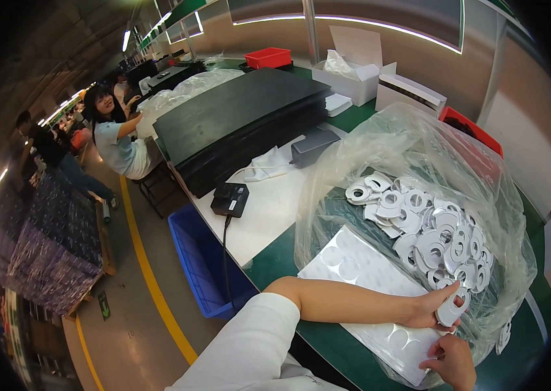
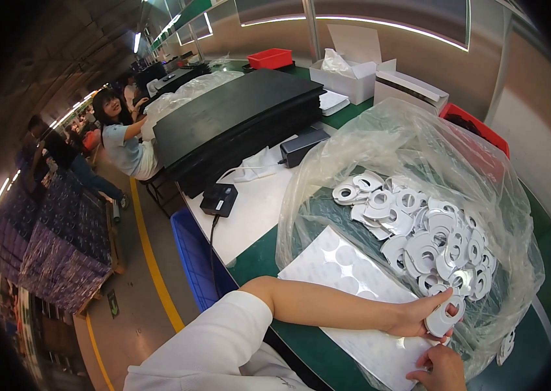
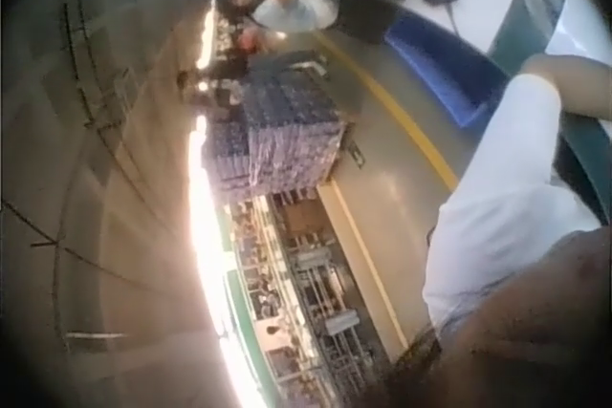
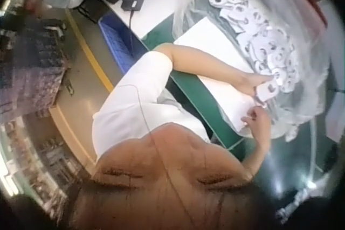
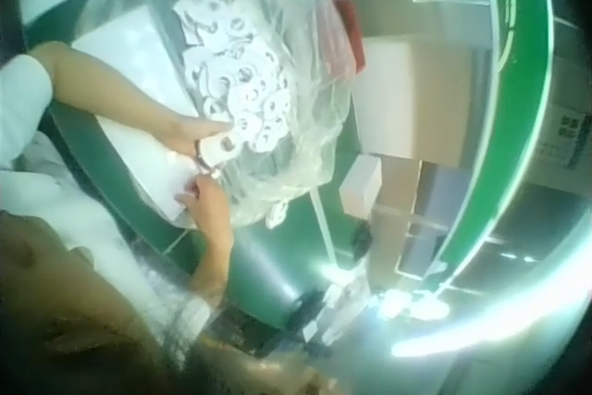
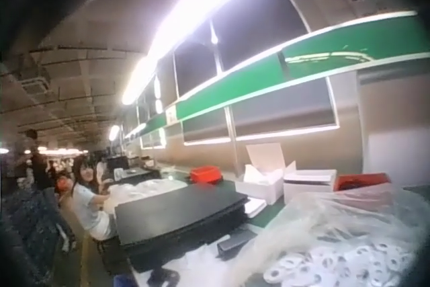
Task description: The person peels circular adhesive labels from a sheet and applies them by hand to white circular components.
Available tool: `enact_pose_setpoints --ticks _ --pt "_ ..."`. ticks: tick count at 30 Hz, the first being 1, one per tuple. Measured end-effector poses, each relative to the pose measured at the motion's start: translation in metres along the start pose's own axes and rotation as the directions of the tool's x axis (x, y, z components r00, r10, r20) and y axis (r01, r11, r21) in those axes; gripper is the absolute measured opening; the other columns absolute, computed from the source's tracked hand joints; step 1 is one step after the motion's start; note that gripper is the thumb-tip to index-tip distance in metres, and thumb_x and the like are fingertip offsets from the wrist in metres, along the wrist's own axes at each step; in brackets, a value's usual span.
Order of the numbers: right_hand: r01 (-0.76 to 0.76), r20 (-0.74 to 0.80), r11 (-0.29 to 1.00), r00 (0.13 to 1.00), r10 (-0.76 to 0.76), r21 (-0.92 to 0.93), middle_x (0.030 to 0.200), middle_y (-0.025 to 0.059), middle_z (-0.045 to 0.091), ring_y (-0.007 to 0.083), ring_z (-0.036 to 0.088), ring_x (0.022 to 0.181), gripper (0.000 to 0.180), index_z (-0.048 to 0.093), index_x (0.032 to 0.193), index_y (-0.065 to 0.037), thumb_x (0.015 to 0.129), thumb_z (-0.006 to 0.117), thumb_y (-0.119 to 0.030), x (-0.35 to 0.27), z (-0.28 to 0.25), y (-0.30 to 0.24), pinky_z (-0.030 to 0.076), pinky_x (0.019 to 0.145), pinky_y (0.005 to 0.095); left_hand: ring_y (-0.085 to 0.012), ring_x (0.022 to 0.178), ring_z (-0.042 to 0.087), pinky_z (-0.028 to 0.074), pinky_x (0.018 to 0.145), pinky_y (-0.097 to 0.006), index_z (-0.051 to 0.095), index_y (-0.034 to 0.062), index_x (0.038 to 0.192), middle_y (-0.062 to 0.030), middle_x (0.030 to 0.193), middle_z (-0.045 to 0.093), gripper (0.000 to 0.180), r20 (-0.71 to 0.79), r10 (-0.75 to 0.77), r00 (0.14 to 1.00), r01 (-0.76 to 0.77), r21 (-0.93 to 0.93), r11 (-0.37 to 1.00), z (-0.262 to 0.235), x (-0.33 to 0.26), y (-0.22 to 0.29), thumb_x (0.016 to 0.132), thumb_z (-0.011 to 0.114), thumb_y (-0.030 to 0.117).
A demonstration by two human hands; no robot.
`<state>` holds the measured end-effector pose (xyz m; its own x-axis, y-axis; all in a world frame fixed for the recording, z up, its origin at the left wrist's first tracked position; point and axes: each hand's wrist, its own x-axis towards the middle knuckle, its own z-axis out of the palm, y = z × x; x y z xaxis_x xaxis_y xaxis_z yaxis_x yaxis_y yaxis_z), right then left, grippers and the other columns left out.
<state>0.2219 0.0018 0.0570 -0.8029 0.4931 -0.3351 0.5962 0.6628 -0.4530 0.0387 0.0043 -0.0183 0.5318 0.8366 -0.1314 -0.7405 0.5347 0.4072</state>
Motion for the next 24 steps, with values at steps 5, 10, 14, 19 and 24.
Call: enact_pose_setpoints --ticks 5,10,14,19,24 --pt "-0.057 -0.096 0.998 0.994 0.057 0.009 0.077 0.0170 0.059 0.0305 0.059 0.070 0.029 0.057 0.084 0.000 0.063 0.075 -0.010 -0.010 0.002 -0.021 0.047 0.064 0.0372 -0.0176 0.079 0.058 0.051 0.071 -0.033 0.048 0.0146 0.097 -0.0047 0.088 0.056 0.051 -0.034 0.016 0.999 -0.017 -0.030 0.999 -0.002 0.006 -0.005 0.094 0.030 0.063" --pt "-0.104 -0.239 0.976 0.960 0.148 0.189 0.080 0.0179 0.060 0.0323 0.058 0.074 0.031 0.062 0.092 0.001 0.064 0.074 -0.007 -0.014 0.006 -0.035 0.048 0.067 0.0373 -0.0171 0.079 0.059 0.051 0.072 -0.033 0.048 0.0151 0.094 -0.0034 0.092 0.056 0.050 -0.027 0.019 0.999 -0.019 -0.030 0.999 -0.004 0.005 -0.005 0.094 0.031 0.062" --pt "-0.058 -0.214 0.993 0.974 0.079 0.103 0.084 0.0192 0.061 0.0341 0.058 0.076 0.036 0.063 0.099 0.002 0.066 0.073 -0.008 -0.018 0.012 -0.022 0.048 0.069 0.0394 -0.0165 0.079 0.058 0.052 0.071 -0.033 0.048 0.0154 0.092 -0.0024 0.094 0.055 0.050 -0.012 0.006 1.000 -0.006 -0.023 1.000 -0.005 0.005 -0.003 0.094 0.031 0.062" --pt "-0.035 -0.261 0.997 0.965 0.016 -0.068 0.091 0.0198 0.061 0.0363 0.057 0.088 0.031 0.063 0.100 0.000 0.071 0.070 -0.010 -0.025 0.015 -0.031 0.045 0.079 0.0418 -0.0159 0.078 0.058 0.053 0.070 -0.033 0.047 0.0159 0.091 -0.0011 0.096 0.054 0.050 0.018 0.019 1.000 -0.019 0.007 1.000 -0.007 0.006 -0.003 0.094 0.031 0.063" --pt "-0.047 -0.288 0.992 0.958 0.011 -0.118 0.101 0.0173 0.060 0.0366 0.056 0.091 0.029 0.063 0.103 -0.003 0.075 0.068 -0.009 -0.035 0.025 -0.033 0.044 0.082 0.0425 -0.0159 0.078 0.057 0.053 0.070 -0.033 0.047 0.0158 0.091 -0.0009 0.094 0.053 0.050 0.011 0.012 1.000 -0.012 0.001 1.000 -0.006 0.008 -0.004 0.093 0.032 0.064"
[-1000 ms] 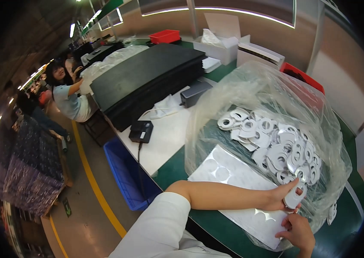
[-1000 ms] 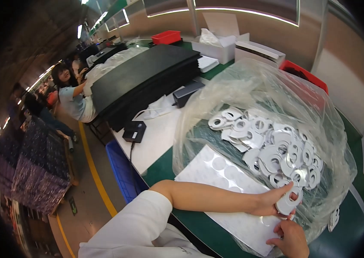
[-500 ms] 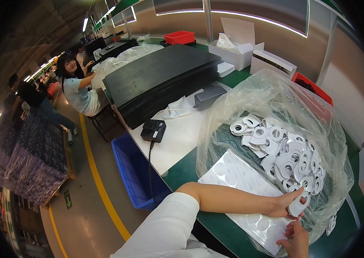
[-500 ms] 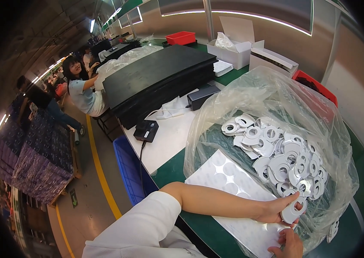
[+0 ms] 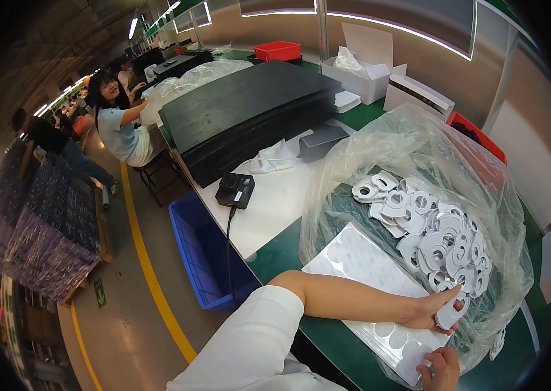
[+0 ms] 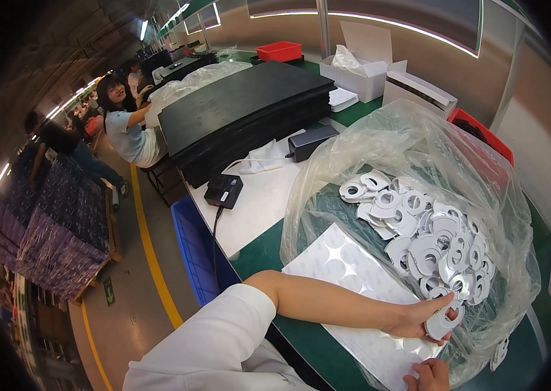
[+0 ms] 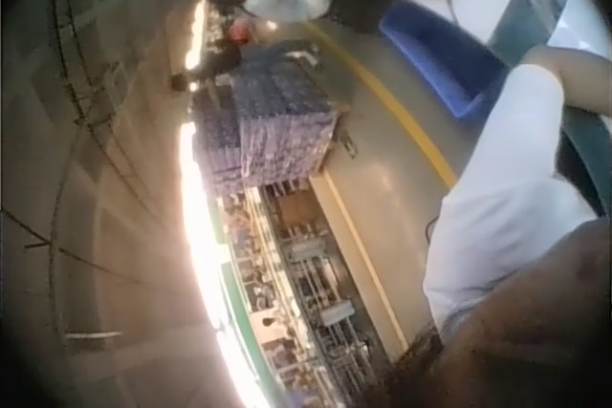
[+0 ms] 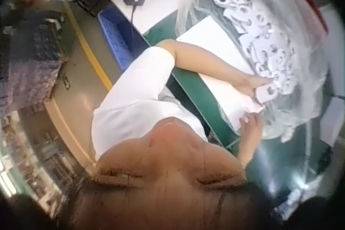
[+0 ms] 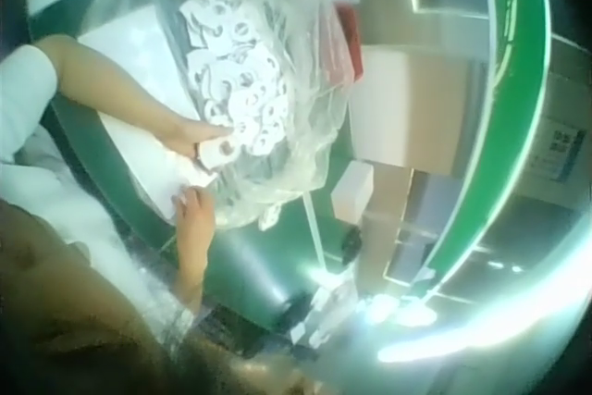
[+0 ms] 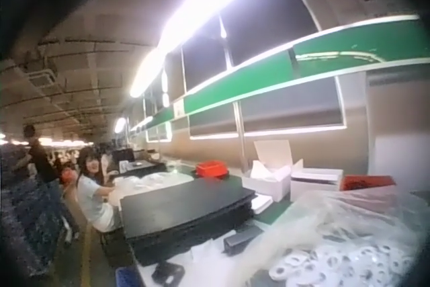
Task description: The person peels circular adhesive labels from a sheet and applies them by hand to white circular components.
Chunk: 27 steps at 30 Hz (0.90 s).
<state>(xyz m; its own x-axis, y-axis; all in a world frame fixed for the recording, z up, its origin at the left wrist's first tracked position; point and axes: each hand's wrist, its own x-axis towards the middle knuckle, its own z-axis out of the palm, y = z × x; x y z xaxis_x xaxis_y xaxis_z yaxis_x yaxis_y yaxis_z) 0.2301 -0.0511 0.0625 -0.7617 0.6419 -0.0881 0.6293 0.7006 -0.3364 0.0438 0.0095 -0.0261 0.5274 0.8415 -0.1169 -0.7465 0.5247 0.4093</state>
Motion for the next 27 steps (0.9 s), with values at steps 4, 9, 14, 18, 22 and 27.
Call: enact_pose_setpoints --ticks 4,9,14,18,22,27 --pt "0.014 -0.087 1.000 0.996 -0.016 -0.019 0.110 0.0157 0.057 0.0364 0.056 0.093 0.023 0.063 0.101 -0.005 0.078 0.066 -0.008 -0.012 0.007 -0.008 0.045 0.082 0.0430 -0.0165 0.078 0.056 0.053 0.070 -0.033 0.047 0.0155 0.093 -0.0012 0.094 0.053 0.050 -0.026 0.006 1.000 -0.006 -0.002 1.000 0.000 0.000 -0.002 0.093 0.034 0.064" --pt "0.082 0.001 0.996 0.997 -0.082 -0.043 0.108 0.0163 0.057 0.0347 0.056 0.090 0.018 0.064 0.095 -0.002 0.078 0.066 -0.007 -0.027 -0.014 -0.028 0.047 0.076 0.0417 -0.0166 0.077 0.056 0.052 0.070 -0.033 0.046 0.0153 0.092 -0.0014 0.093 0.053 0.050 -0.016 0.004 1.000 -0.004 0.016 1.000 0.005 -0.002 -0.002 0.093 0.034 0.063" --pt "0.198 0.236 0.956 0.939 -0.249 0.218 0.100 0.0187 0.058 0.0348 0.057 0.083 0.013 0.064 0.085 0.000 0.076 0.068 -0.008 -0.023 -0.085 -0.038 0.047 0.074 0.0419 -0.0165 0.076 0.057 0.052 0.069 -0.033 0.045 0.0153 0.090 -0.0018 0.092 0.053 0.050 -0.001 0.005 1.000 -0.005 0.034 0.999 -0.001 -0.008 0.004 0.093 0.033 0.063" --pt "0.356 -0.160 0.694 0.930 -0.332 0.626 0.100 0.0165 0.061 0.0335 0.059 0.085 0.036 0.065 0.076 -0.005 0.067 0.074 -0.039 -0.010 -0.093 -0.007 0.044 0.076 0.0540 -0.0168 0.075 0.056 0.052 0.068 -0.032 0.044 0.0160 0.087 -0.0016 0.092 0.053 0.050 -0.013 -0.003 1.000 0.003 0.034 0.999 0.000 -0.012 0.006 0.093 0.031 0.063" --pt "0.495 -0.667 0.600 0.739 0.089 0.629 0.099 0.0049 0.049 0.0084 0.045 0.078 0.033 0.051 0.087 -0.008 0.095 0.051 -0.040 0.045 -0.023 0.064 0.037 0.069 0.0227 -0.0182 0.075 0.057 0.049 0.071 -0.031 0.048 0.0136 0.094 -0.0055 0.080 0.056 0.056 -0.024 -0.023 0.999 0.024 0.024 0.999 0.016 -0.007 0.003 0.095 0.023 0.063" --pt "0.305 -0.561 0.559 0.740 0.370 0.771 0.098 0.0019 0.048 0.0085 0.043 0.081 0.032 0.044 0.086 -0.010 0.098 0.045 -0.039 0.064 0.023 0.081 0.035 0.074 0.0222 -0.0174 0.075 0.055 0.050 0.069 -0.033 0.046 0.0156 0.090 -0.0043 0.082 0.054 0.053 0.005 -0.007 1.000 0.007 -0.004 1.000 0.002 -0.004 0.002 0.094 0.025 0.064"
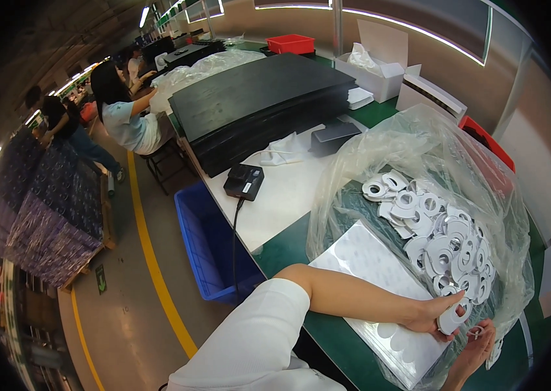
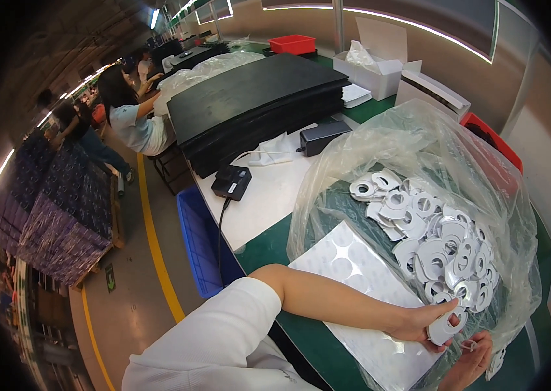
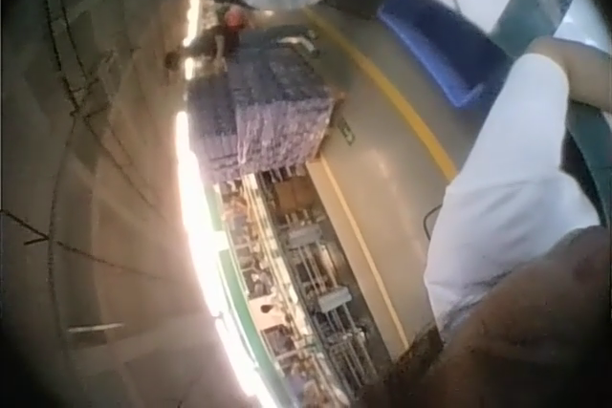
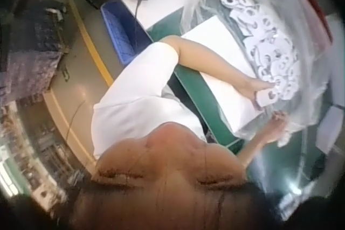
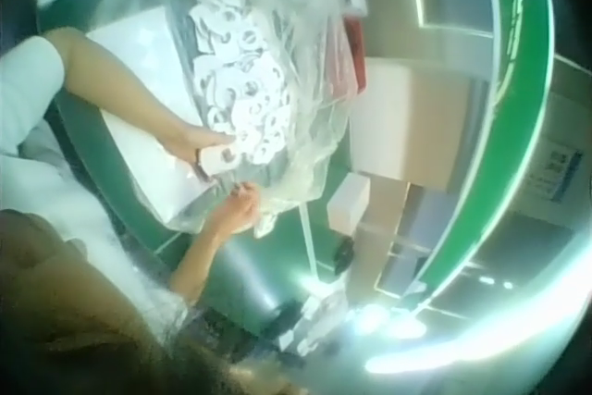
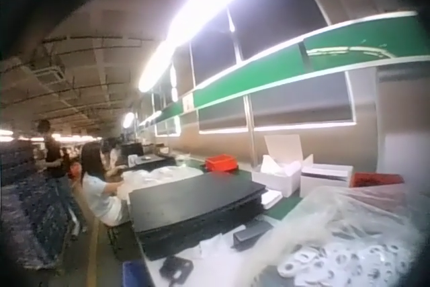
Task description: The person peels circular adhesive labels from a sheet and applies them by hand to white circular components.
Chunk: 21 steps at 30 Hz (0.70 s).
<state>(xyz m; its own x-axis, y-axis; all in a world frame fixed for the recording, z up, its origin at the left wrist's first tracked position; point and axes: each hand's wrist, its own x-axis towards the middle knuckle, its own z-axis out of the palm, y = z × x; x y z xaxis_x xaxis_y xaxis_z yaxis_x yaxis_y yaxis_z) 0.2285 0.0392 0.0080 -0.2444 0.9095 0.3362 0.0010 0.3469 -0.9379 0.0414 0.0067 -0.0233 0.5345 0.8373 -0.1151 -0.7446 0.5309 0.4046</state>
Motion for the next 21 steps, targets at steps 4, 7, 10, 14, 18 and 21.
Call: enact_pose_setpoints --ticks 4,7,10,14,18,21 --pt "-0.084 0.051 0.978 0.996 0.075 0.189 0.098 -0.0002 0.049 0.0083 0.044 0.083 0.030 0.044 0.087 -0.012 0.099 0.043 -0.039 -0.001 0.005 0.004 0.036 0.075 0.0237 -0.0166 0.074 0.053 0.048 0.066 -0.033 0.044 0.0172 0.088 -0.0033 0.084 0.053 0.051 0.021 0.004 1.000 -0.005 0.023 1.000 -0.004 0.004 -0.001 0.094 0.026 0.064" --pt "-0.173 0.007 0.942 0.984 0.179 0.287 0.095 -0.0012 0.050 0.0083 0.045 0.083 0.031 0.044 0.086 -0.012 0.097 0.044 -0.041 -0.003 0.011 0.005 0.037 0.074 0.0243 -0.0166 0.073 0.053 0.045 0.064 -0.033 0.043 0.0178 0.087 -0.0034 0.084 0.054 0.050 0.041 -0.013 0.999 0.013 0.012 1.000 0.000 0.002 0.000 0.094 0.025 0.064" --pt "-0.286 0.033 0.889 0.955 0.294 0.358 0.090 -0.0020 0.050 0.0072 0.046 0.082 0.033 0.046 0.085 -0.012 0.096 0.047 -0.044 -0.004 0.017 -0.001 0.039 0.070 0.0231 -0.0168 0.072 0.052 0.044 0.064 -0.032 0.043 0.0185 0.087 -0.0035 0.084 0.054 0.051 0.032 -0.014 0.999 0.014 -0.001 1.000 -0.002 0.006 -0.002 0.094 0.024 0.065" --pt "-0.336 0.075 0.866 0.940 0.332 0.370 0.087 -0.0021 0.051 0.0065 0.048 0.079 0.035 0.050 0.087 -0.011 0.095 0.049 -0.045 -0.003 0.022 -0.006 0.040 0.067 0.0212 -0.0168 0.071 0.052 0.043 0.063 -0.031 0.042 0.0187 0.088 -0.0031 0.082 0.055 0.051 0.066 -0.012 0.998 0.009 0.044 0.999 -0.002 0.002 0.001 0.094 0.023 0.066" --pt "-0.308 0.052 0.875 0.949 0.312 0.375 0.086 -0.0016 0.051 0.0065 0.049 0.076 0.035 0.054 0.091 -0.010 0.094 0.050 -0.045 -0.005 0.024 -0.007 0.042 0.066 0.0207 -0.0170 0.072 0.053 0.043 0.062 -0.031 0.043 0.0181 0.090 -0.0037 0.082 0.056 0.051 0.049 -0.002 0.999 -0.001 0.070 0.998 -0.001 -0.002 0.000 0.094 0.023 0.065" --pt "-0.276 0.025 0.880 0.957 0.289 0.386 0.088 -0.0012 0.052 0.0066 0.049 0.078 0.034 0.055 0.092 -0.010 0.095 0.049 -0.043 -0.006 0.018 -0.003 0.043 0.067 0.0212 -0.0175 0.073 0.054 0.044 0.063 -0.032 0.044 0.0177 0.093 -0.0041 0.083 0.056 0.050 0.063 0.005 0.998 -0.010 0.074 0.997 -0.004 0.002 -0.004 0.094 0.024 0.064"
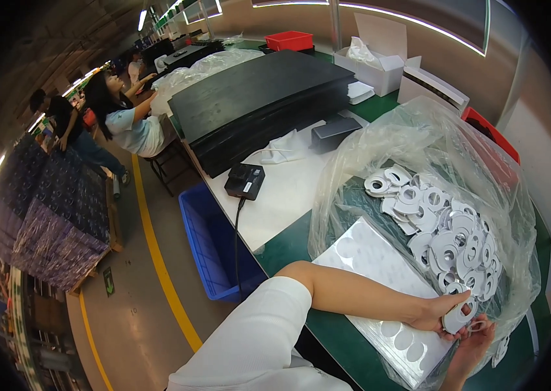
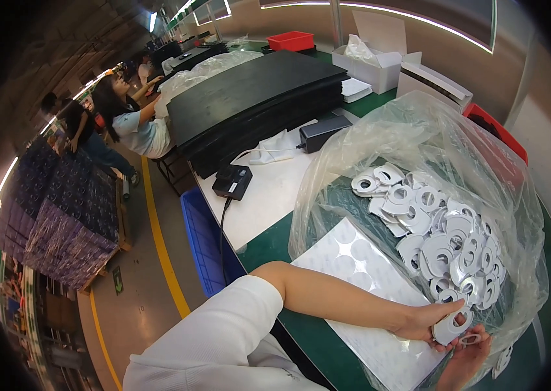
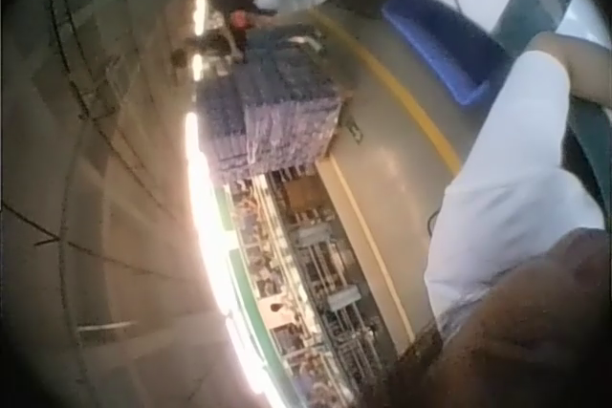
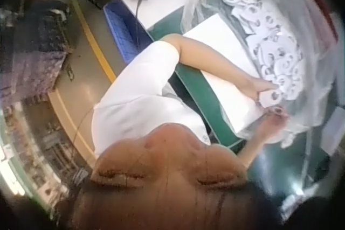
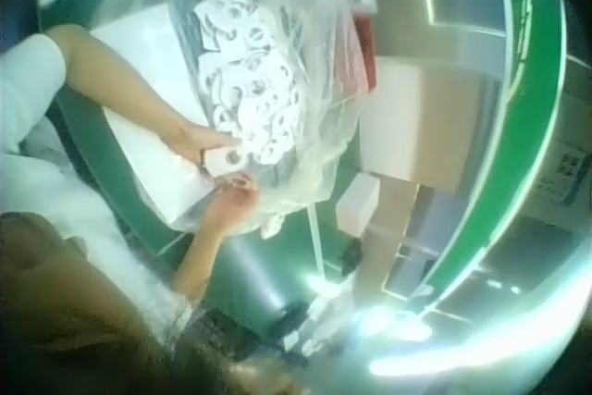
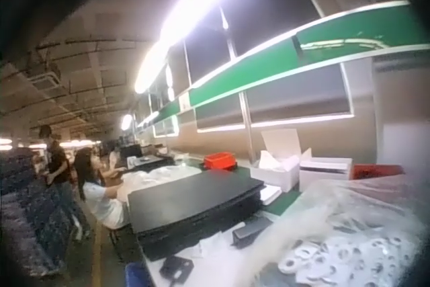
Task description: The person peels circular adhesive labels from a sheet and applies them by hand to white circular components.
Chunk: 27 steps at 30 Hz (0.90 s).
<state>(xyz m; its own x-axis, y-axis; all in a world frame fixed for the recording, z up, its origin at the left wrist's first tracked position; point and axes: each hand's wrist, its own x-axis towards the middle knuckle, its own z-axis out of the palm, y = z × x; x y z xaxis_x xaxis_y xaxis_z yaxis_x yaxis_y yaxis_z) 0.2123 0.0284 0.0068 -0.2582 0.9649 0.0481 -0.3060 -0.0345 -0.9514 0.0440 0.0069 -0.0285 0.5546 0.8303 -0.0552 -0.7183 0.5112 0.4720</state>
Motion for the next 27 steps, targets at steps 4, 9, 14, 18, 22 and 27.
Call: enact_pose_setpoints --ticks 4,9,14,18,22,27 --pt "0.026 0.149 0.991 0.988 -0.045 0.128 0.093 0.0052 0.056 0.0159 0.055 0.081 0.025 0.059 0.092 -0.007 0.089 0.058 -0.032 -0.005 -0.014 -0.006 0.048 0.059 0.0306 -0.0176 0.081 0.057 0.047 0.069 -0.034 0.047 0.0178 0.101 -0.0028 0.088 0.056 0.045 0.009 -0.035 0.999 0.035 -0.023 0.999 0.005 0.006 -0.004 0.096 0.029 0.059" --pt "0.101 0.180 0.993 0.980 -0.089 -0.057 0.094 0.0046 0.055 0.0152 0.056 0.074 0.034 0.058 0.111 -0.003 0.095 0.048 -0.031 0.006 0.006 0.006 0.049 0.056 0.0313 -0.0227 0.096 0.058 0.049 0.078 -0.040 0.048 0.0140 0.112 -0.0072 0.105 0.057 0.041 -0.114 0.082 0.990 -0.075 0.064 0.995 0.000 -0.020 0.014 0.099 0.031 0.050" --pt "-0.042 0.095 0.994 0.994 0.052 -0.103 0.095 0.0032 0.055 0.0102 0.055 0.076 0.016 0.058 0.101 0.000 0.090 0.059 -0.013 0.002 0.009 -0.004 0.049 0.063 0.0268 -0.0220 0.085 0.059 0.048 0.070 -0.034 0.050 0.0102 0.117 -0.0089 0.101 0.059 0.060 -0.129 -0.020 0.991 0.034 0.105 0.994 0.018 -0.017 0.021 0.098 0.019 0.058" --pt "0.073 0.077 0.979 0.995 -0.059 -0.188 0.101 0.0036 0.053 0.0095 0.056 0.074 0.013 0.059 0.097 0.000 0.089 0.061 -0.010 -0.005 0.012 -0.009 0.048 0.062 0.0252 -0.0255 0.085 0.059 0.047 0.070 -0.035 0.052 0.0080 0.114 -0.0129 0.098 0.060 0.063 -0.151 -0.023 0.988 0.049 0.173 0.984 0.025 -0.018 0.019 0.098 0.015 0.057" --pt "-0.032 0.113 0.994 0.993 0.043 -0.100 0.102 0.0054 0.053 0.0088 0.055 0.064 0.013 0.059 0.093 0.002 0.090 0.062 -0.010 -0.007 0.019 -0.009 0.049 0.059 0.0239 -0.0247 0.084 0.058 0.047 0.071 -0.034 0.053 0.0086 0.110 -0.0122 0.095 0.059 0.063 -0.138 0.009 0.990 0.018 0.193 0.981 0.021 -0.017 0.017 0.098 0.014 0.057" --pt "-0.031 0.095 0.988 0.994 0.046 -0.152 0.087 0.0036 0.059 0.0067 0.053 0.061 0.015 0.059 0.094 0.002 0.090 0.062 -0.012 -0.006 0.020 -0.007 0.046 0.057 0.0208 -0.0241 0.085 0.057 0.047 0.072 -0.035 0.052 0.0067 0.108 -0.0125 0.096 0.058 0.064 -0.142 0.023 0.990 0.006 0.203 0.979 0.023 -0.017 0.018 0.098 0.014 0.057"
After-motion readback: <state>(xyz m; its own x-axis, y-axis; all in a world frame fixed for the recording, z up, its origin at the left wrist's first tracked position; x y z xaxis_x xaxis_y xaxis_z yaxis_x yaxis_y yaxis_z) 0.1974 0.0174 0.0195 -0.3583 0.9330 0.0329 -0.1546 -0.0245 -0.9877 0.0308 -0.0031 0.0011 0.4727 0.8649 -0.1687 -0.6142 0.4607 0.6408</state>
